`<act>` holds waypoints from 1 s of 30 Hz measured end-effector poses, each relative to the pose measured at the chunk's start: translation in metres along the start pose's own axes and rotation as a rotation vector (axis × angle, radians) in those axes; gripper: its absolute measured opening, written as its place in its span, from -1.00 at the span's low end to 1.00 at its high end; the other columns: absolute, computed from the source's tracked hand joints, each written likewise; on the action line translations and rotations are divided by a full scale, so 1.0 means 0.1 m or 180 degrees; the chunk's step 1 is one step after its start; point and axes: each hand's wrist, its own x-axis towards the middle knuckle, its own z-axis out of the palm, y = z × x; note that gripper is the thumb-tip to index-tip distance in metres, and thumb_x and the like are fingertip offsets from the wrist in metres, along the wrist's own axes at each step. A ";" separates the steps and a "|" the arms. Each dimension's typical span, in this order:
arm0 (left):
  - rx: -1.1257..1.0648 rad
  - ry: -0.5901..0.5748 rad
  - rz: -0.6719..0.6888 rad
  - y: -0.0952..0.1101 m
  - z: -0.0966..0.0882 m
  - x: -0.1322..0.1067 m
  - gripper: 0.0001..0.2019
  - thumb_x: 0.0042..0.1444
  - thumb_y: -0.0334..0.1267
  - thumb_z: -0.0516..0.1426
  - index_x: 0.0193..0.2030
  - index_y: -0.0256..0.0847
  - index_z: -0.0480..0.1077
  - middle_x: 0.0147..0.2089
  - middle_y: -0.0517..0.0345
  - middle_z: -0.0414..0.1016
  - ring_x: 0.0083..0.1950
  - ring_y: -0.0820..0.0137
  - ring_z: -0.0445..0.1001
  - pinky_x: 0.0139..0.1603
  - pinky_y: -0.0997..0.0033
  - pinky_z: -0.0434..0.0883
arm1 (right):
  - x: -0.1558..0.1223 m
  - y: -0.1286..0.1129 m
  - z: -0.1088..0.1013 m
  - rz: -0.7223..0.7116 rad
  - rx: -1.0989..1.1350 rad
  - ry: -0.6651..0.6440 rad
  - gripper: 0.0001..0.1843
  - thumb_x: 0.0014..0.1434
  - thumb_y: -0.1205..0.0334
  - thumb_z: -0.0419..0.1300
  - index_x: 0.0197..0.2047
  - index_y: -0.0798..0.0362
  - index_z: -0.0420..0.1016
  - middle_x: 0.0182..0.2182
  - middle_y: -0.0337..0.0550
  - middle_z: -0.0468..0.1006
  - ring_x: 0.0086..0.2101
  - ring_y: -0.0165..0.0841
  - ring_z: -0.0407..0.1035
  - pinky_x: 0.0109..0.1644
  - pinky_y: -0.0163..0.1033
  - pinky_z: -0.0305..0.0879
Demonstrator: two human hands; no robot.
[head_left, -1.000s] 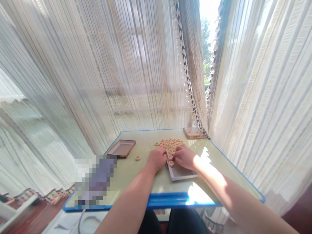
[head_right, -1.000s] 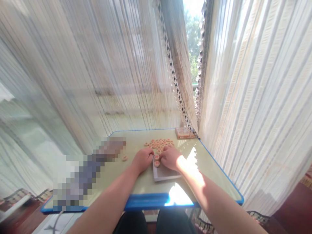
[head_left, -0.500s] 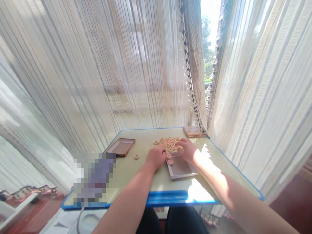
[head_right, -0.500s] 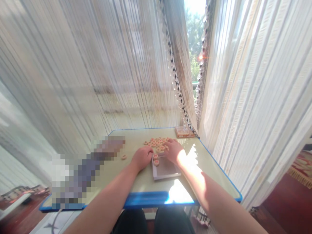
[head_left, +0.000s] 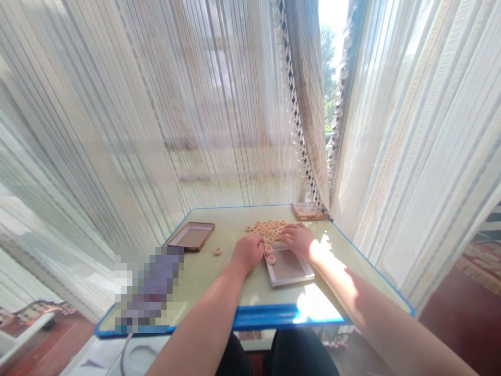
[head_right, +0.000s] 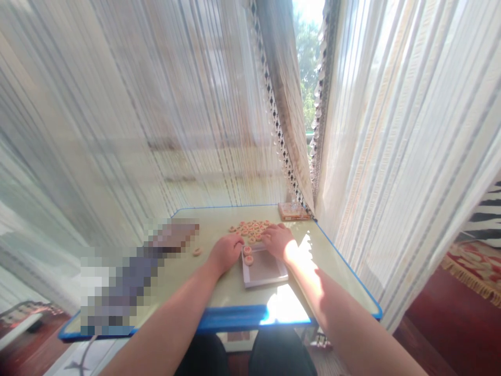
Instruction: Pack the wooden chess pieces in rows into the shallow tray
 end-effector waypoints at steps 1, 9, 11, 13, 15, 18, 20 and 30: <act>-0.0022 -0.0005 0.0011 -0.01 0.00 0.00 -0.75 0.08 -0.40 -0.06 -0.37 -0.20 0.45 -0.30 0.11 0.51 -0.22 0.36 0.42 -0.15 0.41 0.29 | -0.01 -0.02 -0.01 -0.0059 0.0014 -0.0060 -0.72 0.15 0.15 0.01 -0.27 -0.09 0.56 -0.17 -0.20 0.53 -0.13 -0.23 0.27 -0.01 -0.08 0.15; 0.0325 0.0225 -0.0170 -0.08 0.03 0.05 -0.65 -0.03 -0.54 -0.04 -0.17 -0.22 0.46 -0.11 0.03 0.48 -0.03 0.29 0.34 0.03 0.31 0.24 | -0.04 -0.10 -0.01 -0.0363 0.0147 -0.0166 -0.75 0.11 0.09 0.08 -0.28 -0.07 0.56 -0.25 -0.17 0.55 -0.16 -0.24 0.28 -0.03 -0.10 0.16; 0.0424 0.0328 -0.0304 -0.12 0.07 0.06 -0.62 -0.01 -0.53 -0.03 -0.09 -0.20 0.43 -0.01 0.02 0.43 0.04 0.26 0.29 0.08 0.26 0.22 | -0.03 -0.09 -0.01 -0.0346 0.0175 -0.0150 -0.74 0.11 0.08 0.08 -0.27 -0.06 0.56 -0.26 -0.17 0.55 -0.16 -0.25 0.28 -0.03 -0.11 0.17; 0.0374 0.0249 -0.0341 -0.16 0.12 0.07 -0.60 0.04 -0.51 -0.06 -0.02 -0.20 0.39 0.07 0.01 0.38 0.10 0.27 0.27 0.13 0.24 0.19 | -0.03 -0.09 -0.01 -0.0347 0.0217 -0.0139 -0.74 0.11 0.09 0.07 -0.27 -0.05 0.56 -0.25 -0.17 0.55 -0.16 -0.26 0.29 -0.02 -0.12 0.18; 0.0214 0.0108 -0.0222 -0.20 0.17 0.08 -0.60 0.08 -0.51 -0.10 0.01 -0.24 0.36 0.10 -0.01 0.36 0.13 0.29 0.25 0.17 0.25 0.17 | -0.03 -0.09 -0.02 -0.0360 0.0259 -0.0146 -0.75 0.11 0.12 0.08 -0.29 -0.04 0.56 -0.26 -0.18 0.56 -0.17 -0.27 0.29 -0.02 -0.13 0.19; -0.0104 0.0200 -0.0125 -0.23 0.21 0.12 -0.63 0.11 -0.49 -0.12 -0.02 -0.31 0.37 0.06 -0.04 0.39 0.11 0.32 0.28 0.18 0.28 0.18 | -0.03 -0.10 -0.02 -0.0389 0.0346 -0.0144 -0.77 0.09 0.15 0.09 -0.32 -0.04 0.57 -0.30 -0.19 0.56 -0.19 -0.27 0.30 -0.03 -0.15 0.20; -0.0371 0.0401 -0.0168 -0.24 0.19 0.14 -0.64 0.07 -0.52 -0.11 -0.08 -0.31 0.40 0.01 -0.02 0.43 0.07 0.36 0.32 0.16 0.32 0.21 | -0.03 -0.11 -0.03 -0.0425 0.0442 -0.0136 -0.79 0.07 0.18 0.10 -0.33 -0.04 0.57 -0.31 -0.19 0.57 -0.20 -0.28 0.30 -0.03 -0.15 0.20; -0.0466 0.0720 -0.0663 -0.31 0.07 0.15 -0.67 -0.07 -0.52 -0.04 -0.29 -0.24 0.51 -0.13 0.08 0.52 -0.03 0.34 0.41 0.09 0.35 0.28 | -0.01 -0.23 -0.24 0.0139 0.1186 0.0624 -0.74 -0.01 0.29 0.09 -0.22 0.03 0.49 -0.33 -0.15 0.55 -0.26 -0.26 0.38 -0.08 -0.13 0.28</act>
